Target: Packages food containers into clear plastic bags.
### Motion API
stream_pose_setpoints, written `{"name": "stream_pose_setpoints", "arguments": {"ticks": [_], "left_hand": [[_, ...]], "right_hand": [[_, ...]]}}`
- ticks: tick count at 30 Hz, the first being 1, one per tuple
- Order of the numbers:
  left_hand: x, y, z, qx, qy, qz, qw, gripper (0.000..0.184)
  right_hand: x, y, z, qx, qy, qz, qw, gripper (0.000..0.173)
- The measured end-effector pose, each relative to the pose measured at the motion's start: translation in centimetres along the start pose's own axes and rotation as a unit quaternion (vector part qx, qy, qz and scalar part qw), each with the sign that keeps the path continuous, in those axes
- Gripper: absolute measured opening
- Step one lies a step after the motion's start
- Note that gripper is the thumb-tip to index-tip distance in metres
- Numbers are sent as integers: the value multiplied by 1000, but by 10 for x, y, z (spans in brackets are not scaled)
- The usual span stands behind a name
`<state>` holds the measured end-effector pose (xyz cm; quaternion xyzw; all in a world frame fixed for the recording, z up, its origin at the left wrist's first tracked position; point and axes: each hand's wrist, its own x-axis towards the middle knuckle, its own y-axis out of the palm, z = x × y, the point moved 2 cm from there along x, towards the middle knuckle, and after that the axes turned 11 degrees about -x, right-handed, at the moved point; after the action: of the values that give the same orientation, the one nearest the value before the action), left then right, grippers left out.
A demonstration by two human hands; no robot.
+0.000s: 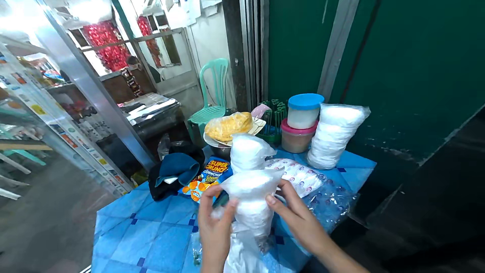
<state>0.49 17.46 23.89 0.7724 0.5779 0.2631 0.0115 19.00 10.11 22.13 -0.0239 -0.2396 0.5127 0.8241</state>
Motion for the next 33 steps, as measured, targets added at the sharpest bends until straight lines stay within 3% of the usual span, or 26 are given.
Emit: {"name": "stream_pose_setpoints", "arguments": {"ticks": [2, 5, 7, 10, 14, 18, 22, 26, 29, 32, 33], "left_hand": [[-5, -3, -16, -67, 56, -60, 994, 26], [-16, 0, -41, -110, 71, -65, 989, 30], [-24, 11, -52, -115, 68, -42, 990, 35], [-31, 18, -61, -50, 86, 5, 995, 47], [-40, 20, -66, -85, 57, 74, 992, 64], [-47, 25, -70, -107, 34, 109, 988, 77], [-46, 20, -71, -65, 58, 89, 992, 53], [-43, 11, -71, -76, 66, 51, 994, 24], [-40, 5, -76, -78, 57, 50, 994, 14], [-36, 3, -80, -35, 40, 96, 994, 11], [-36, 4, -80, -19, 37, 112, 993, 10]], "right_hand": [[-6, -8, 15, -32, -43, -66, 996, 50], [-23, -7, 46, -67, -187, -145, 969, 41], [-35, 5, 67, -92, -244, -90, 961, 31], [-40, 25, 91, -180, -271, -2, 946, 35], [-34, 30, 95, -243, -307, -38, 919, 17], [-26, 21, 94, -240, -316, -70, 915, 21], [-20, 8, 92, -238, -299, -101, 919, 26], [-21, -2, 90, -220, -259, -70, 938, 31], [-16, -13, 82, -74, -205, 14, 976, 26], [-9, -17, 88, 56, -181, 136, 972, 53], [-9, -16, 91, 56, -177, 143, 972, 51]]}}
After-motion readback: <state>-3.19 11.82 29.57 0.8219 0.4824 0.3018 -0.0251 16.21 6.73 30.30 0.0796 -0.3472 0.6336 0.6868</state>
